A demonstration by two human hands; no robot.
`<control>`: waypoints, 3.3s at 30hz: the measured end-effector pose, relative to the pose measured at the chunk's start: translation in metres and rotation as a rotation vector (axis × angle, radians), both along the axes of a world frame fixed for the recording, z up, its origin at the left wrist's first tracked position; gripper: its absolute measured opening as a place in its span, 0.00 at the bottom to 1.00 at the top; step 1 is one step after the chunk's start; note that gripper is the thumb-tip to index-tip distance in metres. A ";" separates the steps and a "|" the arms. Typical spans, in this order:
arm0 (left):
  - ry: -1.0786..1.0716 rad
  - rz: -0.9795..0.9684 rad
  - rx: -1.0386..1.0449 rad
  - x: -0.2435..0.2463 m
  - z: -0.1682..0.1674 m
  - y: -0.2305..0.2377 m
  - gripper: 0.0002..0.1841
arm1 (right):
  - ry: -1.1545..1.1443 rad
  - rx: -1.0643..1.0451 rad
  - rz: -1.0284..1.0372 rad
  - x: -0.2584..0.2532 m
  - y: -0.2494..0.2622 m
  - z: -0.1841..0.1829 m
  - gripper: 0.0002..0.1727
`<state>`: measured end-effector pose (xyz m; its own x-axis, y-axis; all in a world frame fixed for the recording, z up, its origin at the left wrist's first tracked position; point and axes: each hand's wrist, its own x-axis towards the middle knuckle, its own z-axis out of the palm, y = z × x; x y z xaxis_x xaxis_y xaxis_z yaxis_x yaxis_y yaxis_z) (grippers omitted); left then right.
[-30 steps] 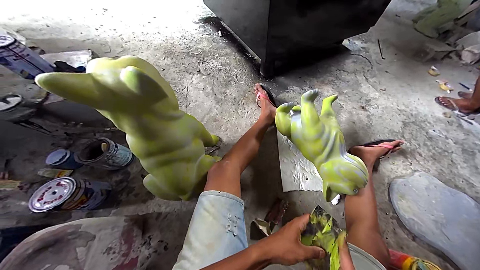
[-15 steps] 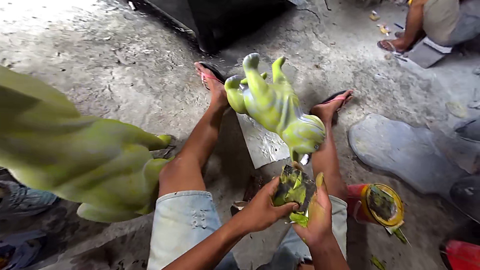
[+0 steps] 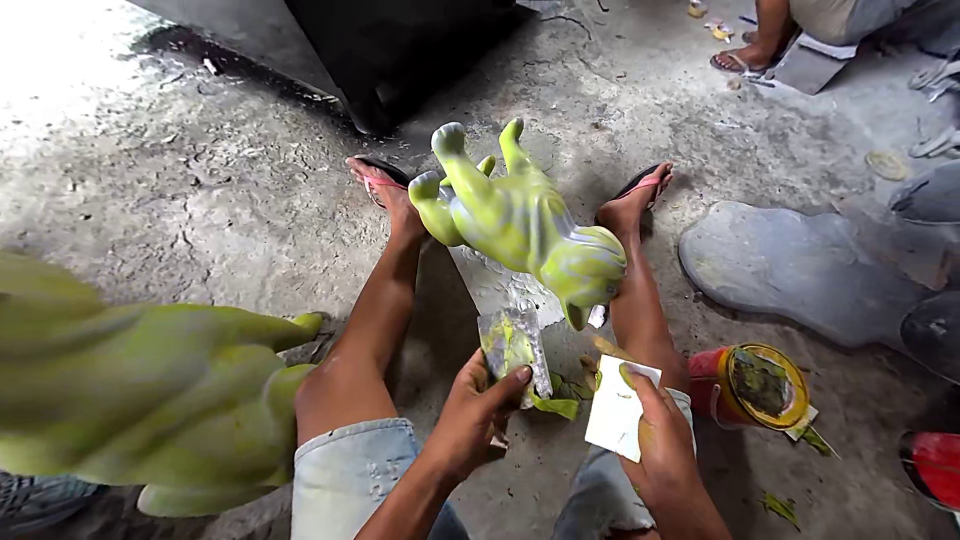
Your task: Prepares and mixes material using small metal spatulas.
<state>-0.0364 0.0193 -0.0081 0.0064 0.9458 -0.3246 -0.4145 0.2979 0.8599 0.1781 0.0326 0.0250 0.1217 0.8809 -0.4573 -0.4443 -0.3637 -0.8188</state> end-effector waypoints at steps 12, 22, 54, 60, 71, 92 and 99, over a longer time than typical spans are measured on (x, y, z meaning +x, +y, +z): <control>-0.013 0.080 -0.041 0.002 0.029 -0.007 0.30 | -0.256 0.650 -0.104 -0.011 -0.016 -0.014 0.15; 0.450 -0.135 0.184 0.005 0.000 -0.003 0.28 | -0.081 0.181 0.484 -0.014 -0.041 -0.001 0.32; 0.251 -0.294 0.114 0.020 -0.015 -0.016 0.27 | 0.471 0.058 0.362 -0.003 -0.020 -0.045 0.33; 0.386 -0.217 0.105 0.033 -0.014 -0.014 0.30 | 0.279 0.016 0.358 -0.007 -0.022 -0.031 0.32; 0.179 -0.575 0.052 0.028 -0.008 -0.019 0.33 | 0.566 -0.100 0.227 -0.014 -0.017 -0.030 0.41; -0.059 -0.570 0.151 0.022 -0.009 -0.013 0.34 | 0.322 -0.004 0.040 -0.019 -0.007 -0.025 0.33; -0.303 -0.077 -0.058 0.007 -0.006 -0.008 0.32 | 0.005 0.197 -0.242 0.021 -0.010 -0.017 0.17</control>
